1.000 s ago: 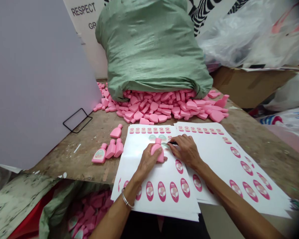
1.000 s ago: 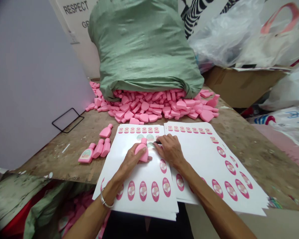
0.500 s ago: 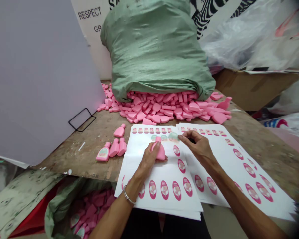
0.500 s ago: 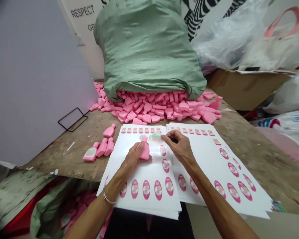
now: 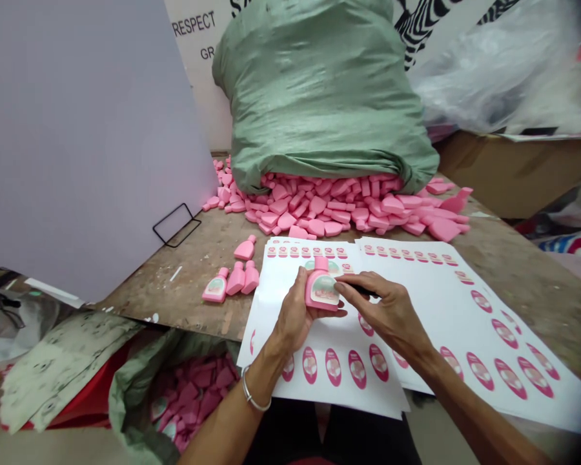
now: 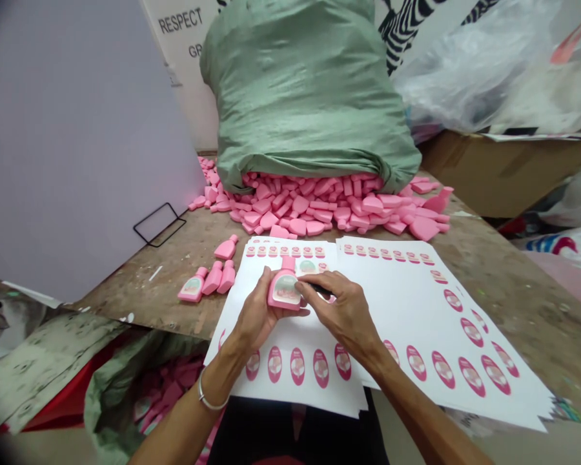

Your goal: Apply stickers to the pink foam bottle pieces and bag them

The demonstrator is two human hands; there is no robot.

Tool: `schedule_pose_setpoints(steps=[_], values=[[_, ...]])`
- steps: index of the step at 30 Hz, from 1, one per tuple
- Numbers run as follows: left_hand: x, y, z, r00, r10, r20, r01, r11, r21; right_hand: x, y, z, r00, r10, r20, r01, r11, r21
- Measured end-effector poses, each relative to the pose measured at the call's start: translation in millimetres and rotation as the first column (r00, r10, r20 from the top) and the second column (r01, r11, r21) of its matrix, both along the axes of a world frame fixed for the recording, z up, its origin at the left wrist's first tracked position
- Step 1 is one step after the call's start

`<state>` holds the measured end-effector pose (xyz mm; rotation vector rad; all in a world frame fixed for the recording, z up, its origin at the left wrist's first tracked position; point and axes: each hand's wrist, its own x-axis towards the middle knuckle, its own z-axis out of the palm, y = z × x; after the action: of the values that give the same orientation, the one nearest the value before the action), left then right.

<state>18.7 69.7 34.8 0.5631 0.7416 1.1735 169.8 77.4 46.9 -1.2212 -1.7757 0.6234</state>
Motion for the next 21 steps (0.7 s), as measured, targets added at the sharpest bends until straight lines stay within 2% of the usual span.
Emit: schedule_pose_setpoints(steps=[7, 12, 16, 19, 21], values=[[-3.4, -1.0, -2.5, 1.000, -0.023, 0.019, 0.022, 0.999, 0.024, -3.9, -0.4, -2.4, 0.997, -0.006, 0.077, -0.003, 0.994, 0.105], [-5.9, -3.1, 3.2, 0.998, -0.068, 0.000, 0.067, 0.992, 0.108, -4.1, 1.3, -3.7, 0.989, -0.035, 0.143, 0.007, 0.982, 0.189], [-7.4, -3.6, 5.8, 0.995, -0.074, -0.067, 0.082, 0.990, 0.118, 0.0, 4.4, -2.7, 0.951, -0.116, 0.286, 0.048, 0.971, 0.236], [-7.0, -6.6, 5.4, 0.995, -0.072, -0.074, 0.081, 0.989, 0.125, 2.5, 6.9, -2.4, 0.912, -0.241, 0.331, 0.192, 0.966, 0.172], [-6.5, -11.1, 5.9, 0.989, -0.123, -0.086, 0.134, 0.982, 0.132, 2.5, 12.1, -6.0, 0.957, -0.157, 0.246, 0.158, 0.987, 0.018]])
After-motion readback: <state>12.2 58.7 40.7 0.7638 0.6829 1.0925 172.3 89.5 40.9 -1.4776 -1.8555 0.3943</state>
